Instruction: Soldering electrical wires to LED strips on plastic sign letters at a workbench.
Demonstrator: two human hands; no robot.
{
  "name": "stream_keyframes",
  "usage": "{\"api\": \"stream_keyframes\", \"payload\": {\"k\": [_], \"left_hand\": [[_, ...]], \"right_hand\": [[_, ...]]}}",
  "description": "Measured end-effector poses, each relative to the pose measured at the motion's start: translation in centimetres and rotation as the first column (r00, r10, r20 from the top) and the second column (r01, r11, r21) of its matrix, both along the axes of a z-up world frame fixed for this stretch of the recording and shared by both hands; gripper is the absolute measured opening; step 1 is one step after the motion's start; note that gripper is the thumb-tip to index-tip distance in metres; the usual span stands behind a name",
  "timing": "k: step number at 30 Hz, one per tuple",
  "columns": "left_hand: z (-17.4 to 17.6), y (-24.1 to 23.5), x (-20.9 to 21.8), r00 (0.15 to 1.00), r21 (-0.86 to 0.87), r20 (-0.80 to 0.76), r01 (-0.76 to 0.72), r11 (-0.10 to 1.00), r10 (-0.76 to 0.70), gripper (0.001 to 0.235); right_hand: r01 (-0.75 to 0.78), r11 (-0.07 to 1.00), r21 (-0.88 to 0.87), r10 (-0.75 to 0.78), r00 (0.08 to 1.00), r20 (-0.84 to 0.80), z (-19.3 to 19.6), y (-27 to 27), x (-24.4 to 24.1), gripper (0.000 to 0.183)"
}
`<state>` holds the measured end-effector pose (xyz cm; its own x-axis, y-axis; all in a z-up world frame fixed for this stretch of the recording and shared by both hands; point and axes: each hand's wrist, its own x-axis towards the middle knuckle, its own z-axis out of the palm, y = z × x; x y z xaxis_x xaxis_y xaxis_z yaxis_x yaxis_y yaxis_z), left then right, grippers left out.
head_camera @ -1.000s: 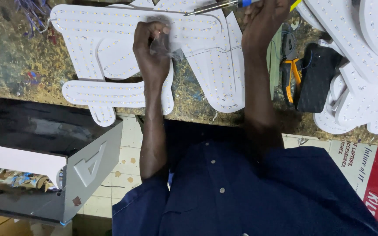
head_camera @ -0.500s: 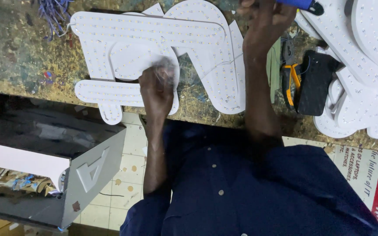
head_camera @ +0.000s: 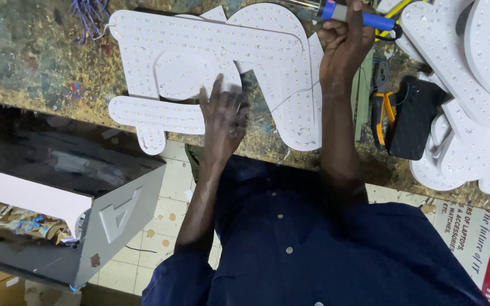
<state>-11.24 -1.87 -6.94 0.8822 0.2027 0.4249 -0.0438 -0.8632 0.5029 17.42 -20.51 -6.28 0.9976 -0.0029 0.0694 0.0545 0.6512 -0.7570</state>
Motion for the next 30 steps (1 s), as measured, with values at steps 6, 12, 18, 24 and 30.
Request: {"api": "stream_keyframes", "payload": {"k": [6,12,18,24,30], "left_hand": [[4.0,0.3,1.2,0.989,0.033,0.109,-0.101,0.994,0.097,0.034],[6.8,1.8,2.9,0.950,-0.094,0.272,-0.135,0.986,0.156,0.025],[6.7,6.6,7.7,0.897,-0.112,0.365,-0.223,0.968,0.249,0.013],[6.2,9.6,13.8,0.933,-0.041,0.341,-0.107,0.993,0.115,0.006],[2.9,10.6,18.6,0.962,0.145,0.272,-0.001,0.989,-0.039,0.039]], "right_hand": [[0.005,0.997,0.071,0.003,0.995,-0.101,-0.8,-1.0,0.7,0.074],[0.001,0.982,0.186,0.019,0.994,-0.105,-0.3,-1.9,1.0,0.037],[0.002,0.956,0.294,0.058,0.979,-0.194,-1.0,-2.5,1.5,0.071],[-0.026,0.950,0.312,0.086,0.980,-0.180,-1.1,-2.4,1.5,0.058],[0.013,0.964,0.266,0.060,0.963,-0.263,0.3,-2.2,1.2,0.103]]}}
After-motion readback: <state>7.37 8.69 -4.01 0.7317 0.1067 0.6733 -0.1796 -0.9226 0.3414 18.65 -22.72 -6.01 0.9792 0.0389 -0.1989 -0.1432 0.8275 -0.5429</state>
